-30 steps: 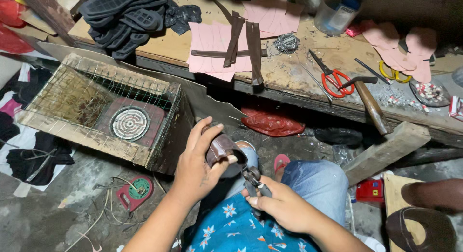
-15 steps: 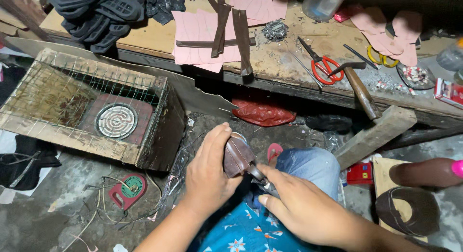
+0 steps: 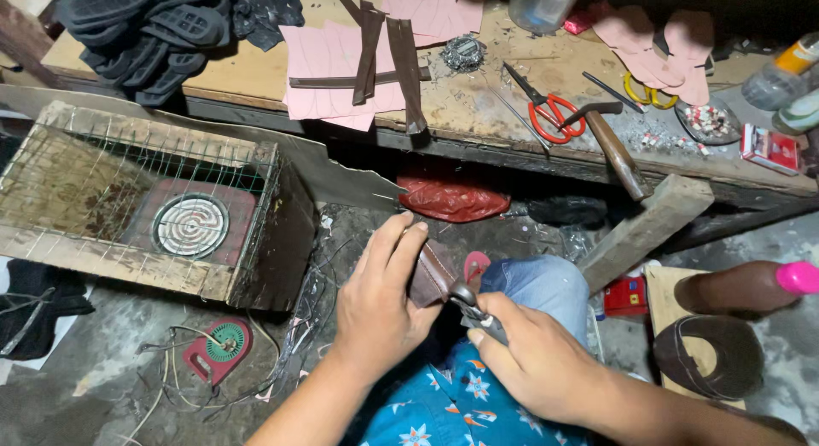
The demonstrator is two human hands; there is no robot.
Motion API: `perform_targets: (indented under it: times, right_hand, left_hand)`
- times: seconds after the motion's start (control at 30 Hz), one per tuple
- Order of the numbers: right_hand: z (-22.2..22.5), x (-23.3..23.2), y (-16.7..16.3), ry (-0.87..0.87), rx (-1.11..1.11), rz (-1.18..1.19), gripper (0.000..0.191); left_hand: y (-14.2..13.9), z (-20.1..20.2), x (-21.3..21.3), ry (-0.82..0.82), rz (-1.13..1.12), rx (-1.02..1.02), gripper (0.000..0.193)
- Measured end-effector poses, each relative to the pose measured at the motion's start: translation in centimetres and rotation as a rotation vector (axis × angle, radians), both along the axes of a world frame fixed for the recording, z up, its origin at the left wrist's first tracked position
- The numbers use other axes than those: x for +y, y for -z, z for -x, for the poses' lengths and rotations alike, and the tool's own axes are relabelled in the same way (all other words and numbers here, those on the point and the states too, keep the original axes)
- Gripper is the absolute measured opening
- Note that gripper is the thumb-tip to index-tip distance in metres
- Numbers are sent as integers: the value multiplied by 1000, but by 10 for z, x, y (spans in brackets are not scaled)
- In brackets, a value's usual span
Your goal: The person uses pliers and a curved metal tool to trim and shape the edges of a slipper sole. They repeatedly adjust the slipper, cut small sections, and smooth the edges while seated on the floor.
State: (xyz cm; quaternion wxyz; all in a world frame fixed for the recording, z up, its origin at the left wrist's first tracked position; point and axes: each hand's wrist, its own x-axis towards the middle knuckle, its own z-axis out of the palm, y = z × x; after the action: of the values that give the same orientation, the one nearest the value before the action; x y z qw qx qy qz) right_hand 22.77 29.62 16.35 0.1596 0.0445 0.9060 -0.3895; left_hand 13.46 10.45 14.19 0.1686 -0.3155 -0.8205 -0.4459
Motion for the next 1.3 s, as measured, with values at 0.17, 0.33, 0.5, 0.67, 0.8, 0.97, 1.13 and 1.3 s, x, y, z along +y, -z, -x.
perform_targets:
  times: [0.17,0.33,0.5,0.67,0.8,0.97,1.13,1.3]
  right_hand:
    - [3,-18,37,44,402,220,29]
    - [24,-20,22,8,328,173,29]
    - [26,7,-2,-167,70,210,34]
    - [17,10,26,-148,213,246,42]
    - [11,17,57,64,-110,313,42]
    - [3,31,91,333,-465,396,27]
    - [-3,31,123,231,-325,537,27]
    - [-3,11,136,184,-445,466,26]
  left_hand:
    - [-6,10,-4,-7,-13,-5,72]
    - [-4,26,-9,3,-37,14,69]
    - [16,53,-27,-225,-153,-84,67]
    - [75,58,-10,-129,-651,-579,57]
    - [121,36,18,-49,-787,-749,54]
    - [139,24,4,-40,-422,-436,50]
    - [129,24,-29,116,-24,-360,43]
    - [122,19,-35,226,30,-216,43]
